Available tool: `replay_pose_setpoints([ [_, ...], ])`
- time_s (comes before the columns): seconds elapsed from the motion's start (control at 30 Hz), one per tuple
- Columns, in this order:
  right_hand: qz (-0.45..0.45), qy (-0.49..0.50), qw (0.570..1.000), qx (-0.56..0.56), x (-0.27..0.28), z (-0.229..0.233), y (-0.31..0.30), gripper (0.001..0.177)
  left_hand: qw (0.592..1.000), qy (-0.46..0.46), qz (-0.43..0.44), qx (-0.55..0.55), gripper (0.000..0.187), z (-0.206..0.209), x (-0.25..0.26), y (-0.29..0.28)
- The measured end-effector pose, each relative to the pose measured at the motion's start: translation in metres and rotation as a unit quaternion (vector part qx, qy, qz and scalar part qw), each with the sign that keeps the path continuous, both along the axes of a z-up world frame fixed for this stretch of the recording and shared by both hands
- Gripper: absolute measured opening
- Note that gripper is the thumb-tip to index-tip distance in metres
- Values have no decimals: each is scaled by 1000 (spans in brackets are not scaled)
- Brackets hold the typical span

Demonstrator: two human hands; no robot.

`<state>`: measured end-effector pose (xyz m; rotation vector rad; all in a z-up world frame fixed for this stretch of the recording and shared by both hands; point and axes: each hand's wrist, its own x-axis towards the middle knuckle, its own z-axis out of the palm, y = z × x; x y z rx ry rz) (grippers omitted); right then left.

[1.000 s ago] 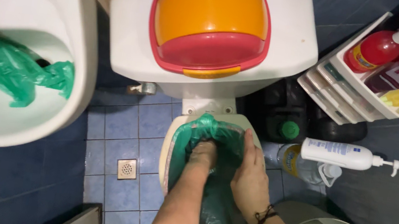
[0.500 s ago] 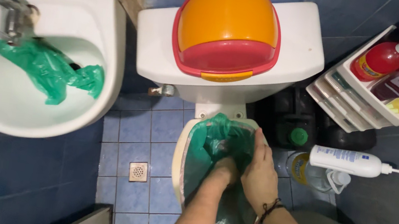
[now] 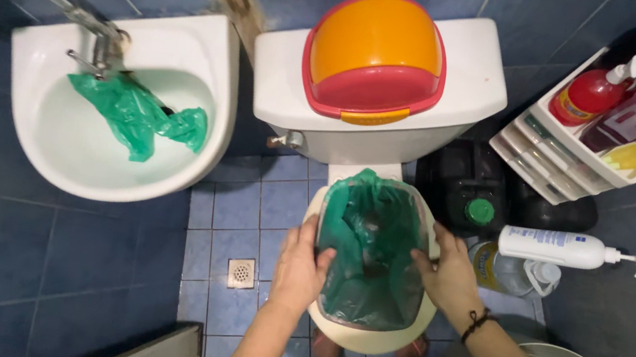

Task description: The person lines a small pink and white trash bin with a green plastic bag. They unfold the bag, place it inside the bin, and adjust the edges to fit properly before closing the bin lid.

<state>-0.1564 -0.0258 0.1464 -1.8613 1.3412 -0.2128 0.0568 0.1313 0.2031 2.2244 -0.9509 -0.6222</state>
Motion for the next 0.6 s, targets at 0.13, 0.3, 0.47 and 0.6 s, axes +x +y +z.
replay_pose_setpoints([
  [0.13, 21, 38, 996, -83, -5, -21, 8, 48, 978, 181, 59, 82, 69, -36, 6, 3],
  [0.3, 10, 30, 998, -59, 1, -19, 9, 44, 981, 158, 69, 86, 67, -81, 12, 7],
  [0.47, 20, 70, 997, 31, 2, -4, 9, 57, 966, 241, 84, 39, 47, -102, 21, 14],
  [0.6, 31, 13, 999, -29, -5, 19, 20, 52, 957, 260, 98, 78, 44, -88, 23, 12],
])
